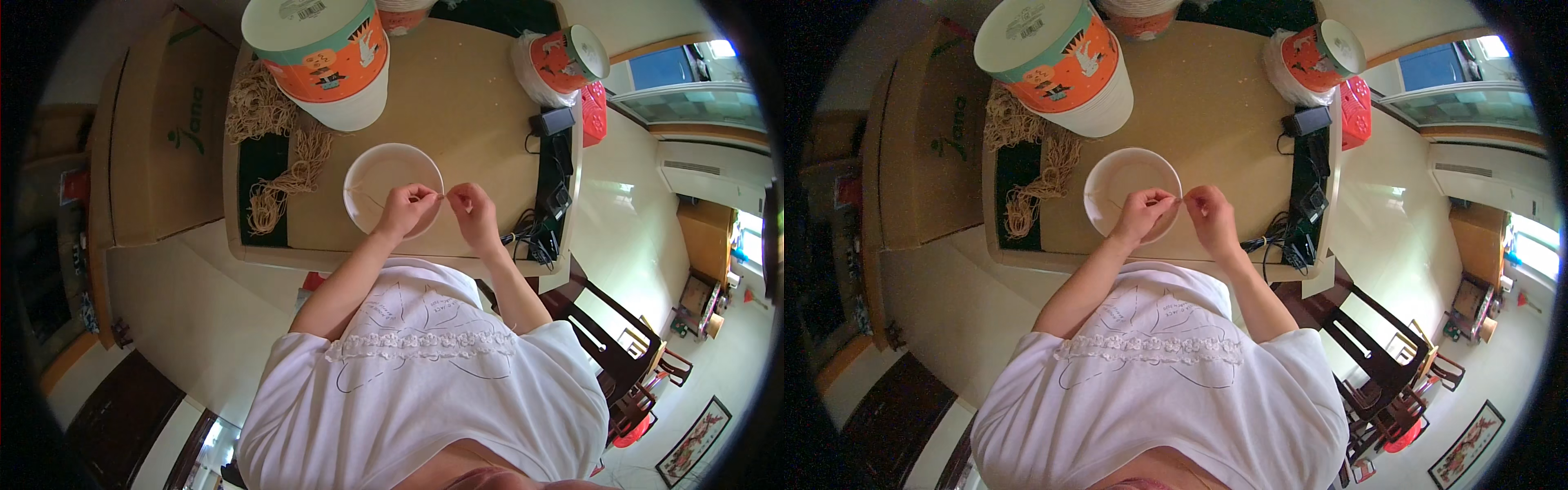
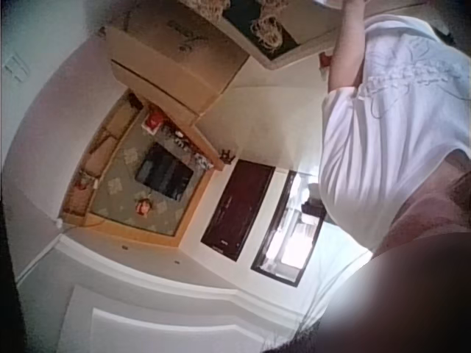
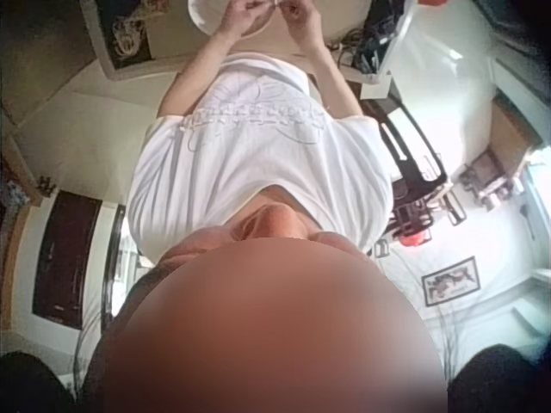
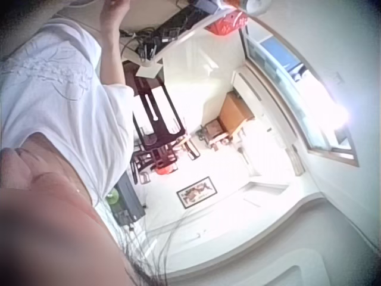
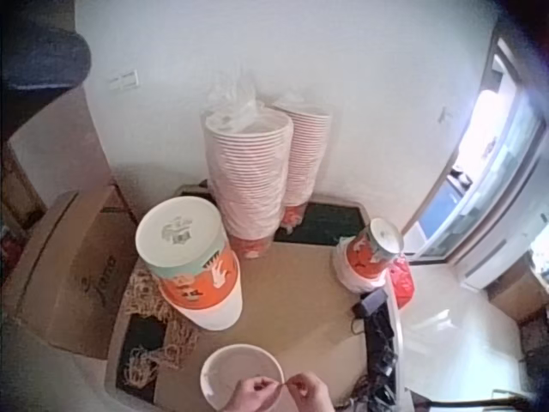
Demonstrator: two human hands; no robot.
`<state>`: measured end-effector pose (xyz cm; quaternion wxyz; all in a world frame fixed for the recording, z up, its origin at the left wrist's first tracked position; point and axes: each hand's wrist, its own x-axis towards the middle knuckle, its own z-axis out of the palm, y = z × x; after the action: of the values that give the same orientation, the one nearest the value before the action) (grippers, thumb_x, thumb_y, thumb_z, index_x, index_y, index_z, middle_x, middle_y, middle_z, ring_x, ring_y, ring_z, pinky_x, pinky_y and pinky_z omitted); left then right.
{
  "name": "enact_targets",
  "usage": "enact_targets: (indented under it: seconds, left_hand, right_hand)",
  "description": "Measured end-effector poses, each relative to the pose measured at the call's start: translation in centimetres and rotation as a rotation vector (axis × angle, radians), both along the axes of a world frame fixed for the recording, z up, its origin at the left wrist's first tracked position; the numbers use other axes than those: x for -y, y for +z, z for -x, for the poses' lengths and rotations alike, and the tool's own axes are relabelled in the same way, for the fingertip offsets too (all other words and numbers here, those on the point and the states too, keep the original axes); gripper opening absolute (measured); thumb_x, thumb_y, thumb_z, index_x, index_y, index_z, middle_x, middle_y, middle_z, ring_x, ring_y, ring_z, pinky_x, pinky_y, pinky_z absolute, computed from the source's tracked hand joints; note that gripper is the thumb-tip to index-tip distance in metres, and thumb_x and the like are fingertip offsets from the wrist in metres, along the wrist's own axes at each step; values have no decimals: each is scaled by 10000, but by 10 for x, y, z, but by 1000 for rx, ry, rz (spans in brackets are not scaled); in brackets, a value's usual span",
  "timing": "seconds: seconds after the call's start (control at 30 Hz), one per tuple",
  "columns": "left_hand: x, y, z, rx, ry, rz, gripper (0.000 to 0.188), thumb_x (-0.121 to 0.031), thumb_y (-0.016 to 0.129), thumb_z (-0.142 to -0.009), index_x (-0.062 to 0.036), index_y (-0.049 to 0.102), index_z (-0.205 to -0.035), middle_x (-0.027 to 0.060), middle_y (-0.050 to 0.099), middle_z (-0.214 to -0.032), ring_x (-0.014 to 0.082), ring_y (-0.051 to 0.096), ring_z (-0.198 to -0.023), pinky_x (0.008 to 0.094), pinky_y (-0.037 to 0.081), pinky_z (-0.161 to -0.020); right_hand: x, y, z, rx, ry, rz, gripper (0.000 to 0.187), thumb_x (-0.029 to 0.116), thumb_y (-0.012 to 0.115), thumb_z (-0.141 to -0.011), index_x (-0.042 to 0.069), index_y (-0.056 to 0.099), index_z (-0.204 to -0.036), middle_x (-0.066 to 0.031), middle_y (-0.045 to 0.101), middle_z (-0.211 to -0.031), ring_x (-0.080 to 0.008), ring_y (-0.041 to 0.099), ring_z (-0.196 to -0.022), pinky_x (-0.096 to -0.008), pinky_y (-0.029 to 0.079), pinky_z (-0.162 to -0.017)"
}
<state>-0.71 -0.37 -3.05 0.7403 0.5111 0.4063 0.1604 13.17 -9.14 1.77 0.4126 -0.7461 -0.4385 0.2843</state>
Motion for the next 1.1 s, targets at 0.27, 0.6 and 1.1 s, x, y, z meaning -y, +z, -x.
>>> enact_targets:
  seconds: [0.27,0.6,1.1]
  left_hand:
    - [1,-8,0,-5,0,-69,109,-101,651,-880,-13,697,-924,-18,649,-781,32,531,-680,170,403,-585]
    - [-4,0,1,20,-65,54,116,-94,632,-893,-23,698,-959,-37,614,-759,31,488,-647,178,372,-563]
    - [4,-7,0,0,-121,-132,163,-126,661,-849,16,715,-908,60,705,-826,65,602,-766,250,503,-707]
  right_hand:
    - [1,10,1,-125,-48,-1,148,44,661,-836,40,625,-979,-79,603,-840,-174,574,-725,-288,480,-656]
    - [-9,12,-3,88,180,-27,131,73,684,-806,49,620,-918,-112,586,-902,-263,600,-798,-332,505,-681]
    - [-19,28,-26,58,216,79,95,82,666,-819,58,649,-910,-71,553,-826,-195,548,-732,-295,460,-656]
